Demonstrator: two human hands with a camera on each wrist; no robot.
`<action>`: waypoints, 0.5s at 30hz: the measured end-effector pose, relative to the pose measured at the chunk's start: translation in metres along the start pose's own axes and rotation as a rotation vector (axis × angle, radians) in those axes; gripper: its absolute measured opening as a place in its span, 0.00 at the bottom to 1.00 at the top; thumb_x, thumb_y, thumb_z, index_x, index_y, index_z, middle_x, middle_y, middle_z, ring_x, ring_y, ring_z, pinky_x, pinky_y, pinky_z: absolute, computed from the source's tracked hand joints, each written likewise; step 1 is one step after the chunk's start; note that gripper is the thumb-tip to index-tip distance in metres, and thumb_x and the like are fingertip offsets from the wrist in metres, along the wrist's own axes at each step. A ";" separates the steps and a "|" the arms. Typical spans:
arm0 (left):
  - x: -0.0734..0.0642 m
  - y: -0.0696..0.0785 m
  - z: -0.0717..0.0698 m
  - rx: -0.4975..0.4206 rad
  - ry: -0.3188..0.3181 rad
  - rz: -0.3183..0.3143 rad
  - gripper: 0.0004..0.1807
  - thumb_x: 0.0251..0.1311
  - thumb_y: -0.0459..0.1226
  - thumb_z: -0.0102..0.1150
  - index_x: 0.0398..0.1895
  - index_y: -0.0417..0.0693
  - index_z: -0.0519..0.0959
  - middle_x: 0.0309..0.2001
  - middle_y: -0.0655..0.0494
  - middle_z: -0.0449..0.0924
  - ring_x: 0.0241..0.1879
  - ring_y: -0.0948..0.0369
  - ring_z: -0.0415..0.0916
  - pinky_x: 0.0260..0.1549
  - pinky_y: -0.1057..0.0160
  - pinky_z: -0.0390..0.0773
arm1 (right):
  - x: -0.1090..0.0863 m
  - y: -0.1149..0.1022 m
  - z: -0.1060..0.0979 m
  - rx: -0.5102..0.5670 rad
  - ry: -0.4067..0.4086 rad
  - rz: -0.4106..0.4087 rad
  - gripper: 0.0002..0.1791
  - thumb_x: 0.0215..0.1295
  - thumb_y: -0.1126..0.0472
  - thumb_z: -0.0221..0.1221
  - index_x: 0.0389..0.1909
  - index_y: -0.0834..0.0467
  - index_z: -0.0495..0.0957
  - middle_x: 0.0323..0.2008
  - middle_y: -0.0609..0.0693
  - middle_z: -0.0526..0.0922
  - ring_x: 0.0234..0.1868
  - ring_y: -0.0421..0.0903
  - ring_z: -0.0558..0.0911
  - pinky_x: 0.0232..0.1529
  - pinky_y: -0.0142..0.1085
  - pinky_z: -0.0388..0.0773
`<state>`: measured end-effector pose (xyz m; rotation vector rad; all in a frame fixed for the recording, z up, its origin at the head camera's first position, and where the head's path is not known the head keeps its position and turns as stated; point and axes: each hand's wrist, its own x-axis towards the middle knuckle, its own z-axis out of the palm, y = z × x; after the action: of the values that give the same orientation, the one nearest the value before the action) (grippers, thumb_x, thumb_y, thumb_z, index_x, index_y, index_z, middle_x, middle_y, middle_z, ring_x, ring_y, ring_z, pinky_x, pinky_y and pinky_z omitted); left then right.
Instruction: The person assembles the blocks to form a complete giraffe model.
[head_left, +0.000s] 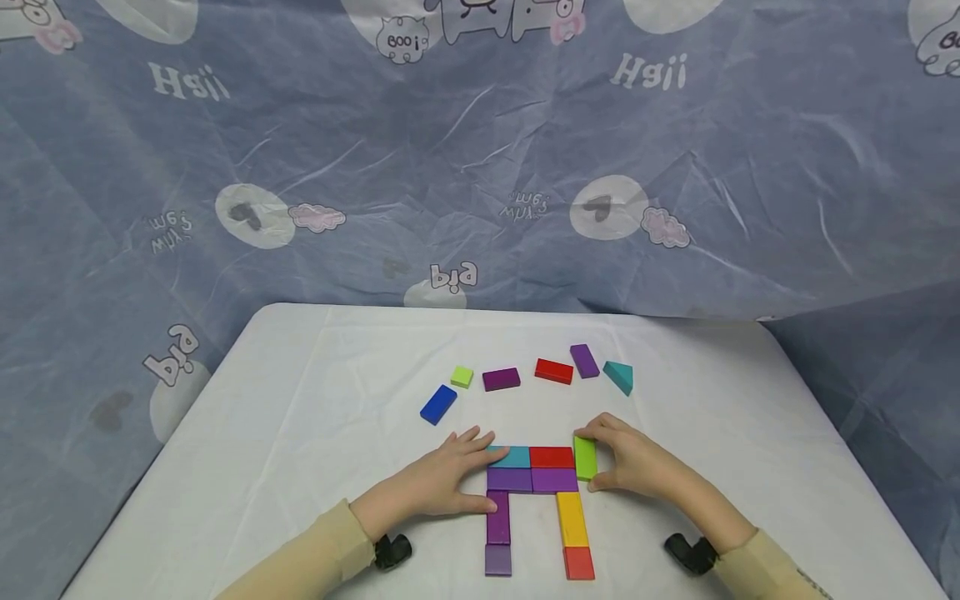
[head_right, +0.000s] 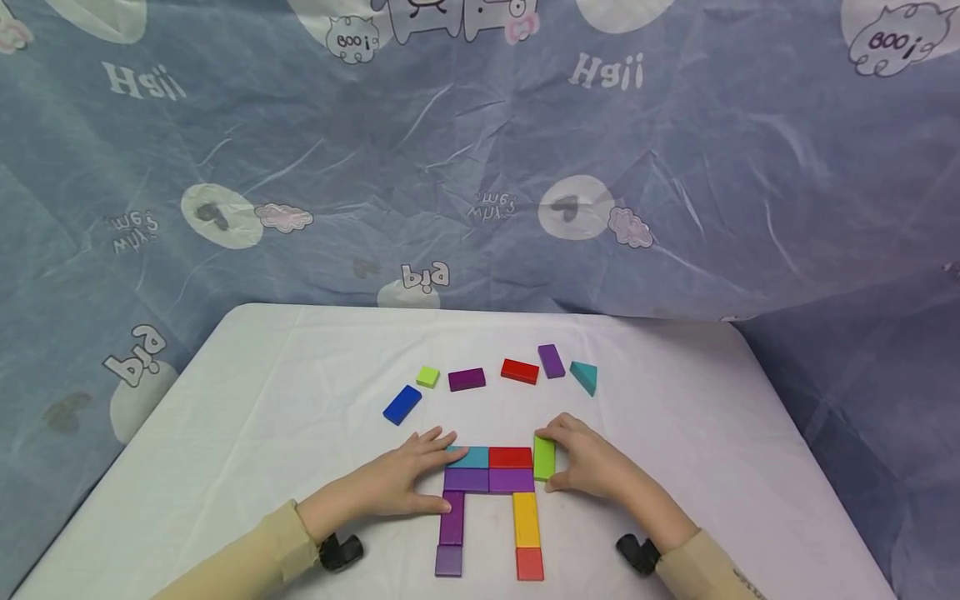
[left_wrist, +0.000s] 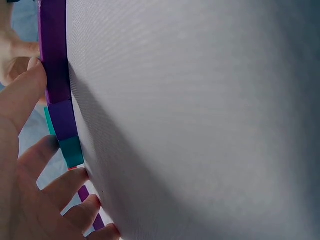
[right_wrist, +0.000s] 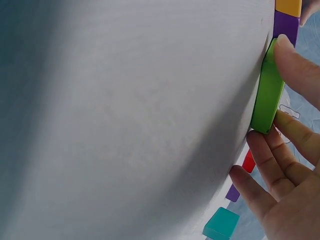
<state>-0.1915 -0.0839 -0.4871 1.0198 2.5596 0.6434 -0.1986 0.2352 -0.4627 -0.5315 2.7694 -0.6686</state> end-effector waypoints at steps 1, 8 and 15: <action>0.000 0.000 0.000 0.002 0.002 0.003 0.42 0.59 0.61 0.60 0.75 0.63 0.60 0.77 0.53 0.55 0.78 0.48 0.46 0.74 0.40 0.51 | 0.001 0.000 -0.001 0.002 -0.003 0.000 0.37 0.42 0.57 0.79 0.58 0.57 0.79 0.49 0.47 0.77 0.52 0.46 0.77 0.56 0.45 0.81; -0.001 0.002 -0.002 -0.004 0.001 0.005 0.42 0.59 0.60 0.61 0.75 0.62 0.61 0.77 0.52 0.55 0.78 0.48 0.47 0.73 0.40 0.52 | 0.004 0.000 -0.008 0.028 -0.031 -0.005 0.40 0.44 0.54 0.78 0.62 0.56 0.76 0.53 0.50 0.78 0.54 0.48 0.77 0.56 0.48 0.81; -0.002 0.004 -0.004 -0.011 -0.015 -0.013 0.42 0.59 0.60 0.61 0.75 0.63 0.61 0.77 0.53 0.55 0.78 0.49 0.47 0.74 0.41 0.51 | 0.023 0.013 -0.023 0.063 0.079 0.020 0.29 0.61 0.54 0.67 0.61 0.60 0.75 0.52 0.57 0.80 0.53 0.55 0.78 0.56 0.53 0.80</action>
<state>-0.1894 -0.0839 -0.4814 0.9999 2.5446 0.6436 -0.2303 0.2459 -0.4527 -0.4740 2.8121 -0.7853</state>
